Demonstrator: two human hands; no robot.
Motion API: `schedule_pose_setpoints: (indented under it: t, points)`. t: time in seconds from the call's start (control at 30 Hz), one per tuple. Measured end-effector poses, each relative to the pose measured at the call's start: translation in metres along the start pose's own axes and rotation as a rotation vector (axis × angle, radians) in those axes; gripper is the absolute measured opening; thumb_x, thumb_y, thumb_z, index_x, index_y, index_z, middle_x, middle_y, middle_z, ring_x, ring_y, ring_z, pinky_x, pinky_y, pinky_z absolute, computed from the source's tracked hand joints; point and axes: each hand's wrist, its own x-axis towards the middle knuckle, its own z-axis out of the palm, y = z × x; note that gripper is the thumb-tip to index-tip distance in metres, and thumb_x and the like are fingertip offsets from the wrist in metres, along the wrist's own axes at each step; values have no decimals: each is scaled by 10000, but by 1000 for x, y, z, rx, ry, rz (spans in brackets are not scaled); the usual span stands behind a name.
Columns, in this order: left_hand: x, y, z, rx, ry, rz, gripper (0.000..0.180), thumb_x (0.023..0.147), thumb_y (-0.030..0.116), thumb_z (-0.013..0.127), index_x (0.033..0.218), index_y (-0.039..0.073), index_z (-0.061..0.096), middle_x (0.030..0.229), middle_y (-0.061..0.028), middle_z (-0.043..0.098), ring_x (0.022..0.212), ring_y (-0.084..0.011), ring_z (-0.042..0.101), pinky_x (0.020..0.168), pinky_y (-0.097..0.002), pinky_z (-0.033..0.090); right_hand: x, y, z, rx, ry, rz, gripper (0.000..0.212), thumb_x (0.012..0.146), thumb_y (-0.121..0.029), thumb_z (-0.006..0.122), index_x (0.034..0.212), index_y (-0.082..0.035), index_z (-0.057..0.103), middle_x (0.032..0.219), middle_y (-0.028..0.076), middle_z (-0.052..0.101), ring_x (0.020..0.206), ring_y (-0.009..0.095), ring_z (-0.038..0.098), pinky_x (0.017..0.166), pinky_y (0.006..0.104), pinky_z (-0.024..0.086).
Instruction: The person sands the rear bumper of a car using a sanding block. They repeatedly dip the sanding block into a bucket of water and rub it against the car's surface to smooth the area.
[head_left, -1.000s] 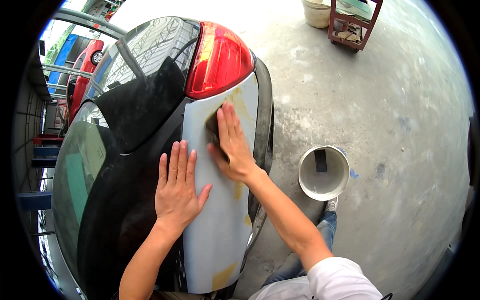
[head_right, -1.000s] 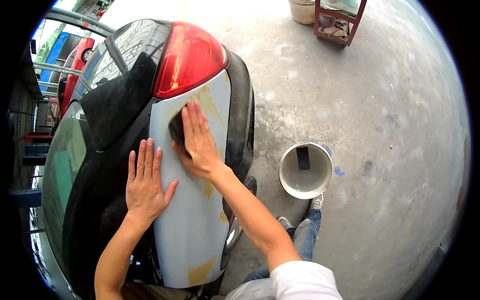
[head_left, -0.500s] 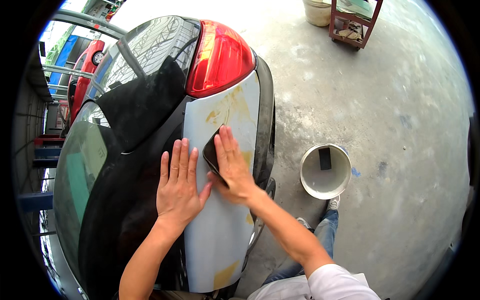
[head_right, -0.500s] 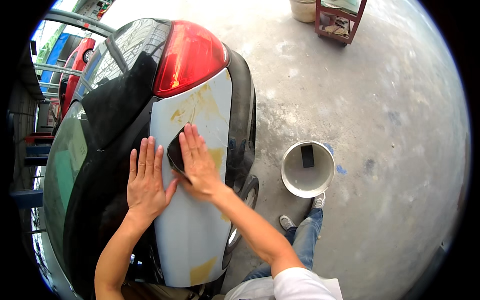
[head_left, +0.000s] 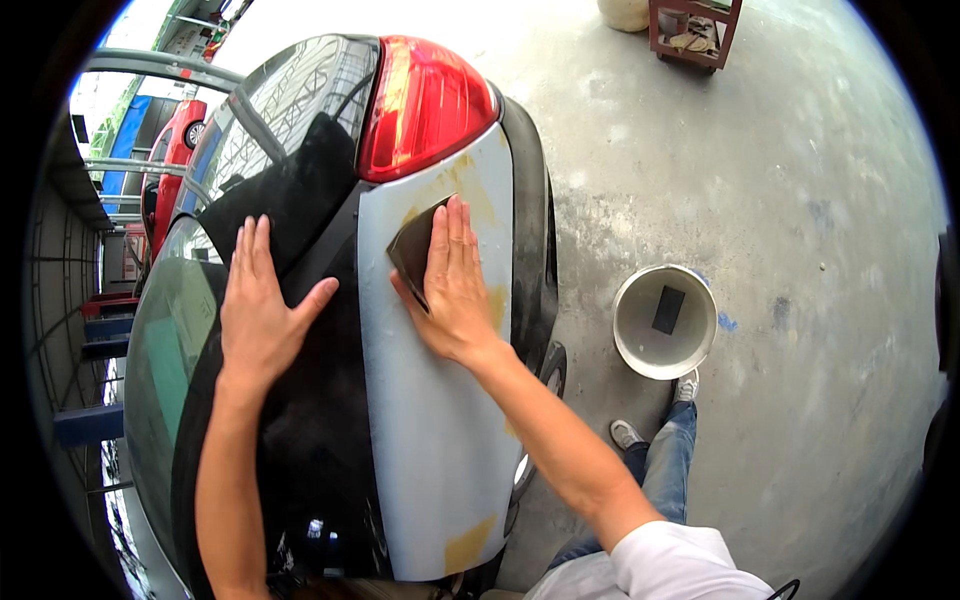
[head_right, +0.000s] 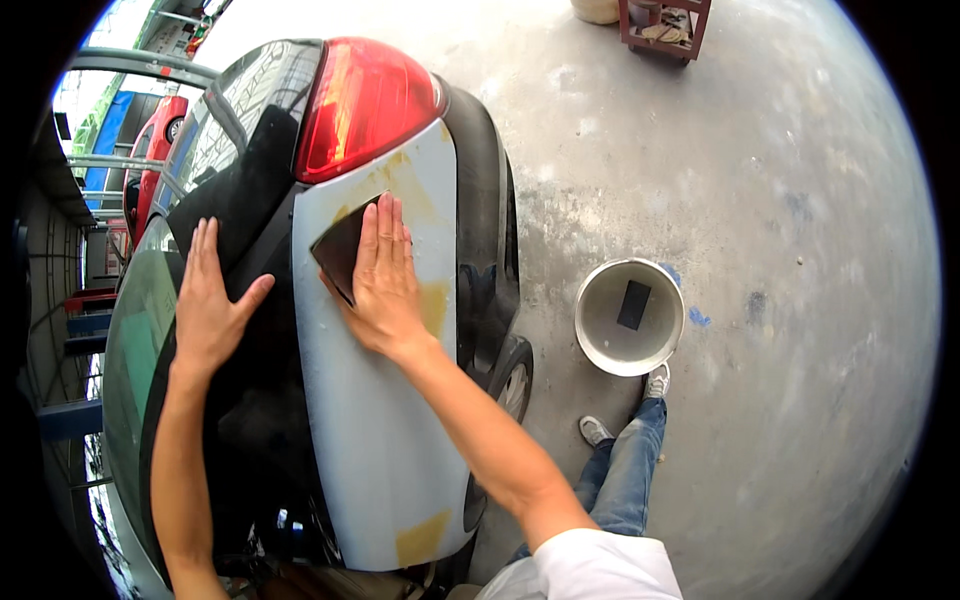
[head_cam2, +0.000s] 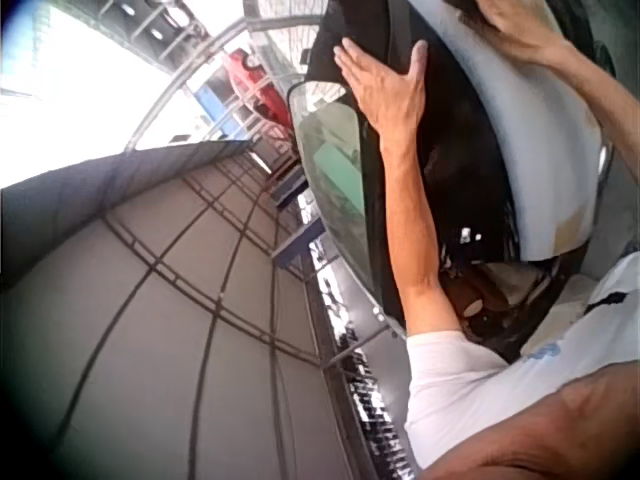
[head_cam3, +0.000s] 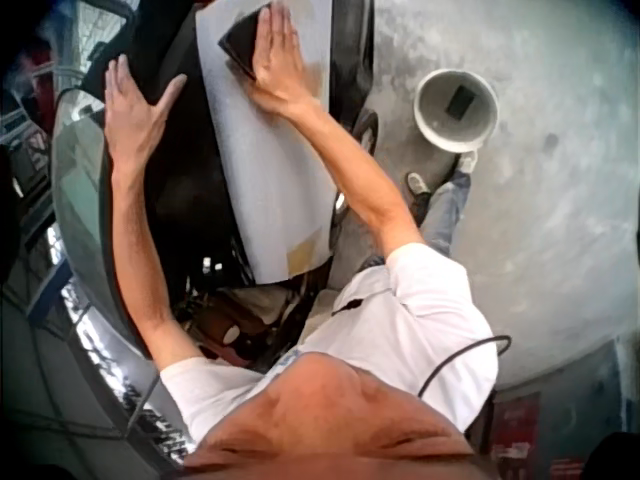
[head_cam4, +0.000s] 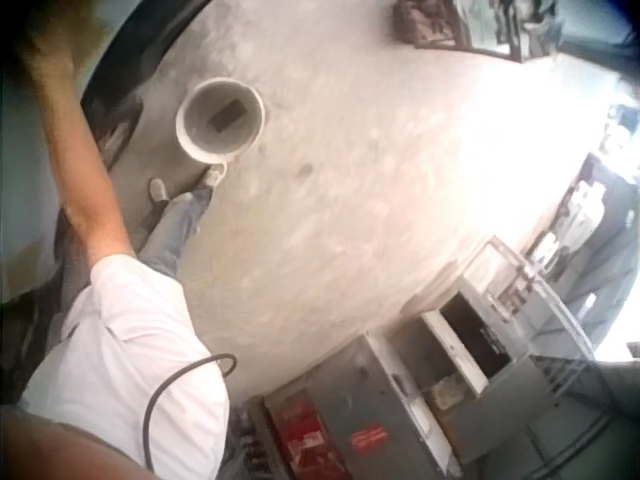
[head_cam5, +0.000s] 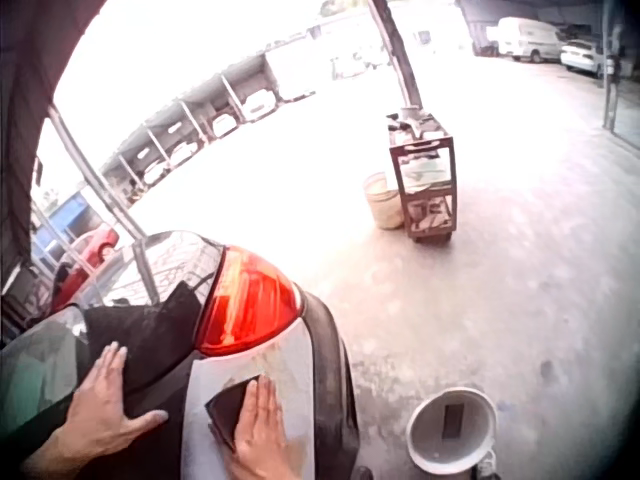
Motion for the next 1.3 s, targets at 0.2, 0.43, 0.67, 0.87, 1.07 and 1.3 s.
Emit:
schedule_pose_setpoints:
  t: [0.2,0.43,0.67,0.87,1.07,1.3]
  points:
    - [5,-13,-6,-41,-59,29,1113,841,503,818,1638,5,222,1695,-242,257,1574,-380,263,1266,-447,272,-51,13,-4,-42,-229,-241,810,946,-83,563,1619,102,151,1718,293,100,1609,441,76,1298,537,101]
    - [7,-5,6,-50,-77,-4,1120,843,488,817,1647,11,201,1706,-234,237,1578,-376,255,1270,-446,257,-38,-5,2,-135,-103,-62,773,980,-87,528,1621,105,140,1718,301,86,1610,444,65,1294,543,124]
    - [12,1,0,-57,-73,-7,1130,843,522,808,1633,-21,211,1695,-249,247,1575,-383,252,1269,-453,259,19,25,-13,-20,-72,-94,961,966,-255,694,1625,96,88,1706,318,100,1596,469,105,1292,542,119]
    - [6,-2,-2,-38,-84,-20,1136,840,539,809,1625,-33,221,1687,-257,260,1573,-389,254,1265,-459,269,-32,45,-3,-281,-190,-283,920,940,-186,683,1608,134,136,1689,340,155,1589,480,135,1285,545,158]
    - [7,-3,-8,-10,-75,-6,1140,830,532,818,1624,-32,226,1682,-260,271,1567,-396,266,1260,-461,279,-22,21,-5,-27,-63,-156,900,925,-187,689,1594,142,185,1683,338,173,1579,484,169,1273,544,215]
    - [8,-1,-3,-27,-77,-9,1146,817,508,835,1627,-24,224,1680,-266,270,1562,-402,277,1255,-470,286,16,39,-20,-22,-88,-251,785,866,-85,540,1559,167,271,1673,348,197,1580,476,182,1277,537,222]
